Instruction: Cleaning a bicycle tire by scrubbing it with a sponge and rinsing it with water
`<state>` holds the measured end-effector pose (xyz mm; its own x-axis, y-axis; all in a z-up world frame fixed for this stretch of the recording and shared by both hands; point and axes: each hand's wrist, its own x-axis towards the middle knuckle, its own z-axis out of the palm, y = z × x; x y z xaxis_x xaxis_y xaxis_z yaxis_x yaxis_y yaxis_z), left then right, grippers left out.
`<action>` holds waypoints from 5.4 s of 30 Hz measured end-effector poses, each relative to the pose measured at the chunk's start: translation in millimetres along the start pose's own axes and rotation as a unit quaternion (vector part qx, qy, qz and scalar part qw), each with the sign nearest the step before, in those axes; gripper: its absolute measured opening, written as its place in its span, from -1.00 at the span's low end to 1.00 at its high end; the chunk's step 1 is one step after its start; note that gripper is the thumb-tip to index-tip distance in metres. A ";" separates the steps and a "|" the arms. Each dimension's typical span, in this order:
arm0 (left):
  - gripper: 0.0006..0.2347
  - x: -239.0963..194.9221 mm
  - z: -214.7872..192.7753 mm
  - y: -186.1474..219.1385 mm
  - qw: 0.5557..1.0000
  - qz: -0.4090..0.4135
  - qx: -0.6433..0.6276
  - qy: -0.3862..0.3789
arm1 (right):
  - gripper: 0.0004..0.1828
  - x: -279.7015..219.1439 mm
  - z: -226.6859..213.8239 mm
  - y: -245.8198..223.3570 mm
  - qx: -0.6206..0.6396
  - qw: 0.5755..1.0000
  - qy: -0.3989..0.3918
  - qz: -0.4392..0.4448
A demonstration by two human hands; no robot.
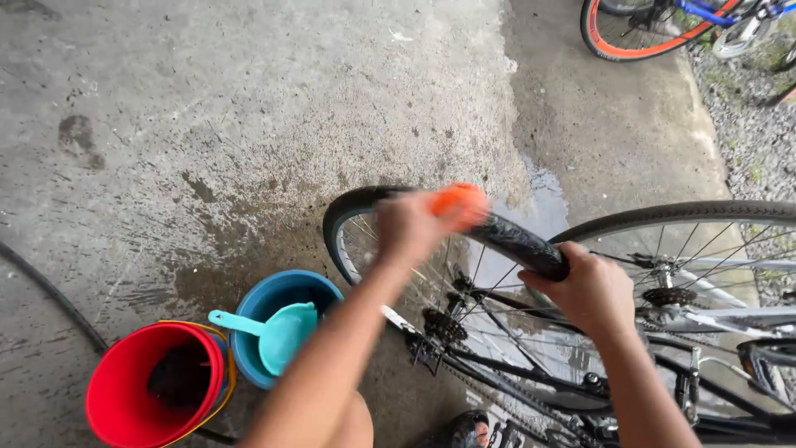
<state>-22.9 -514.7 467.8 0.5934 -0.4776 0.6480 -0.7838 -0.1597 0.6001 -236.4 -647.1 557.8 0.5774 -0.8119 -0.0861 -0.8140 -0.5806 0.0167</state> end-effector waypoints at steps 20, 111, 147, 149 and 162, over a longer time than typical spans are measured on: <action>-0.74 27.2 -26.8 64.1 0.987 -0.117 -0.094 0.061 | -0.45 36.2 -47.1 -57.6 -0.052 0.988 -0.141 -0.021; -0.41 2.2 -39.8 -33.6 0.899 -0.331 -0.283 -0.043 | -0.46 35.2 32.5 29.1 0.163 0.981 0.077 -0.068; -0.43 47.2 -37.3 96.8 0.966 -0.124 -0.023 -0.228 | -0.72 19.5 9.3 -17.7 -0.162 0.969 0.134 -0.133; -0.61 58.3 -52.5 71.6 0.945 -0.191 -0.091 -0.248 | -0.27 4.3 -23.1 -21.9 0.052 0.989 0.011 -0.141; -0.57 -28.8 21.3 176.0 0.999 0.005 -0.041 -0.034 | -0.74 -20.0 42.2 107.4 0.090 0.994 -0.016 -0.065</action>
<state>-181.8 -547.4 544.8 0.5695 -0.5367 0.6226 -0.7705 -0.0845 0.6319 -338.0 -690.7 519.3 0.6787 -0.7264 -0.1081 -0.7323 -0.6582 -0.1746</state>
